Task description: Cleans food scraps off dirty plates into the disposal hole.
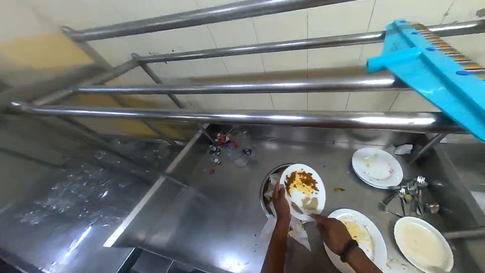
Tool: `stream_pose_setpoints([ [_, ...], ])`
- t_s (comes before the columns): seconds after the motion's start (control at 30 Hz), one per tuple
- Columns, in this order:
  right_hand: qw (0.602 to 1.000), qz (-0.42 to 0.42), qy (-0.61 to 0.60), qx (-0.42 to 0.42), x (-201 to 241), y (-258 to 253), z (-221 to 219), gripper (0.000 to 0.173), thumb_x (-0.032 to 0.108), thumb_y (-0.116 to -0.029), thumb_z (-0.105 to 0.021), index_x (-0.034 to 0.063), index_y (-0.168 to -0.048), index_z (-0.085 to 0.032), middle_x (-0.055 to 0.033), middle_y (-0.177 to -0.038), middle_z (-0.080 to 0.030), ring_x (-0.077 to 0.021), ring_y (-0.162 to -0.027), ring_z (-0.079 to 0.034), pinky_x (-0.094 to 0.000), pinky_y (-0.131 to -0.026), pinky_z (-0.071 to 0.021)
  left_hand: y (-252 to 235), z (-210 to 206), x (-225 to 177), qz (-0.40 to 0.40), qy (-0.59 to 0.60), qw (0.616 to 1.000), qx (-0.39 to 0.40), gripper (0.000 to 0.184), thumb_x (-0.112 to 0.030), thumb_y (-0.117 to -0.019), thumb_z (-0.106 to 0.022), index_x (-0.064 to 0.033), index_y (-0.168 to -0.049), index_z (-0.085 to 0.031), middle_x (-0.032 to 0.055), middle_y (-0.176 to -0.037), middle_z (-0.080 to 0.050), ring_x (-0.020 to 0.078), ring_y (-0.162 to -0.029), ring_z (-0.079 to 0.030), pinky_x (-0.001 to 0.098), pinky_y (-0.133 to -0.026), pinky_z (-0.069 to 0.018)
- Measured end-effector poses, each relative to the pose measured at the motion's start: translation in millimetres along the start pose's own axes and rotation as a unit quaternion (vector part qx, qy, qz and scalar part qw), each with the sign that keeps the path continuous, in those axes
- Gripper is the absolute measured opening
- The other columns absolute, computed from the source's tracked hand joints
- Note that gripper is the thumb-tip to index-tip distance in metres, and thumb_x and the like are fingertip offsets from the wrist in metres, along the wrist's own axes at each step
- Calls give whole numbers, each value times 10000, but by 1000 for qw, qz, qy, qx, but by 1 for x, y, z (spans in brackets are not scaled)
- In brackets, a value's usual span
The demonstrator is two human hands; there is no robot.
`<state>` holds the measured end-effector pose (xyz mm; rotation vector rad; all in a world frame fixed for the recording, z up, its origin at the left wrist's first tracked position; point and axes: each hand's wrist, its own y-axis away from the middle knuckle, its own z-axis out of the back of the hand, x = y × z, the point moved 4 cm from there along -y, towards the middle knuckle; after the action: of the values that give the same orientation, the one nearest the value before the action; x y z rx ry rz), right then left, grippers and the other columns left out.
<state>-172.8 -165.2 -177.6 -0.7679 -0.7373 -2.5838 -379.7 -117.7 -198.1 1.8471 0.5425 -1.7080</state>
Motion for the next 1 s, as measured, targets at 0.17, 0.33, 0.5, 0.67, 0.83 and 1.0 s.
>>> stream_pose_setpoints([
  [0.17,996,-3,83,17,104,-42,-11,547,268,-1098,-349,241,-1641,-286,-215,-1077,-722,-428,-1022,-697,-606,-899,-535,6,49,-1,-92,-1,994,-56,335,-84,-1073,-462,94,-1311,-617,242,-1377,-610,253,-1295,-587,395,-1130,-449],
  [0.33,997,-70,13,-11,99,-108,-14,525,247,-1073,-420,186,-1593,-385,-214,-1232,-692,-402,-1156,-666,-592,-989,-516,5,70,-9,-168,-12,981,-93,313,-98,-1036,-486,99,-1209,-658,193,-1133,-661,200,-1065,-639,339,-975,-529],
  [0.5,996,-81,-27,-12,65,-107,-24,489,243,-1079,-412,157,-1559,-455,-192,-1324,-667,-377,-1225,-642,-575,-1061,-479,-1,80,-14,-172,-21,977,-127,359,-108,-1036,-482,58,-1316,-633,167,-1134,-652,172,-1045,-631,296,-950,-527],
  [0.67,1000,10,27,-5,129,-69,-27,529,288,-1105,-310,283,-1634,-298,-172,-1020,-732,-385,-985,-707,-577,-888,-542,0,72,-12,-180,-31,975,-127,361,-104,-1042,-482,46,-1337,-627,159,-1133,-659,176,-1033,-631,316,-931,-531],
  [0.83,995,-91,36,-23,71,-105,-42,557,261,-1077,-389,244,-1628,-311,-204,-1151,-721,-412,-1075,-696,-603,-933,-535,7,71,-23,-183,11,972,-146,357,-85,-1055,-467,49,-1351,-614,169,-1203,-658,163,-1091,-640,291,-963,-530],
  [1.0,999,-29,40,-23,81,-77,-35,549,246,-1080,-386,261,-1626,-328,-192,-1101,-731,-405,-1029,-703,-586,-917,-538,9,80,-24,-193,10,969,-154,374,-87,-1056,-454,67,-1370,-587,180,-1197,-655,147,-1087,-644,266,-968,-526],
])
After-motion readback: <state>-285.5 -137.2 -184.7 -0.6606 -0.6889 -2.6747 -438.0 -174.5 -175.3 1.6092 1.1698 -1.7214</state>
